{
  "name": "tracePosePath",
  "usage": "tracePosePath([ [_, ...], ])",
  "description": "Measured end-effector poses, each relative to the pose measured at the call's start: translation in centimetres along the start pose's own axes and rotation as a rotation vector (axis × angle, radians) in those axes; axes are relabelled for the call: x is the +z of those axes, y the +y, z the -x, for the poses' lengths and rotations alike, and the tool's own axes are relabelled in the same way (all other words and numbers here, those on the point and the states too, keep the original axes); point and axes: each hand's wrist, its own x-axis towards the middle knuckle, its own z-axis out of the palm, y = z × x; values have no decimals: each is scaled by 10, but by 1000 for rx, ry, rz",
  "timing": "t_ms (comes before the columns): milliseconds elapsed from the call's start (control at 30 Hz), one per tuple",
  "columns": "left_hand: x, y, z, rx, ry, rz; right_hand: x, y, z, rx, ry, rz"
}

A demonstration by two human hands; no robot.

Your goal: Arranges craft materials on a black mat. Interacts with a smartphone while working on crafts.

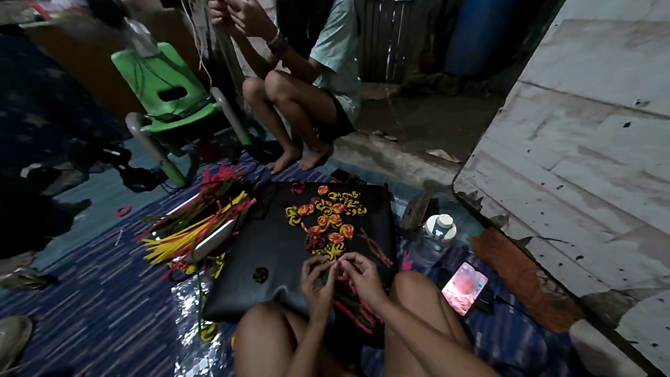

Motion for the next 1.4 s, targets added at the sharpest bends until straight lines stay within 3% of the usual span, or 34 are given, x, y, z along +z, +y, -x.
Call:
tracePosePath([
  [100,5,3,3,57,60,-35,5,3,4,-109,65,21],
  [200,5,5,4,33,51,-19,6,2,4,-108,66,3],
  [300,-9,-1,-6,-224,-126,128,-5,-9,-5,19,-94,76],
  [400,-33,-13,-16,-431,-368,248,-16,-8,-15,-1,-296,145],
  [500,-38,-15,-21,-375,-452,287,-21,-14,-15,-35,-349,151],
  [633,-36,-12,-26,-166,-467,214,-22,-11,-15,13,-316,49],
  [700,-34,-12,-25,-117,-465,150,-28,-16,-14,5,-288,147],
  [767,-32,-11,-21,-165,-438,142,-40,-30,-4,-100,-140,272],
  [867,-36,-10,-23,-276,-393,151,-69,-29,13,-508,466,241],
  [933,-37,-12,-26,-372,-330,161,-118,-20,28,-613,783,312],
  [967,-35,-10,-27,-427,-292,159,-152,-8,38,-601,867,424],
  [1033,-30,-3,-29,-524,-232,148,-213,29,60,-368,941,663],
  [1133,-23,1,-29,-576,-223,162,-263,67,83,39,816,850],
  [1400,-27,-6,-26,-552,-215,167,-276,89,86,117,619,926],
])
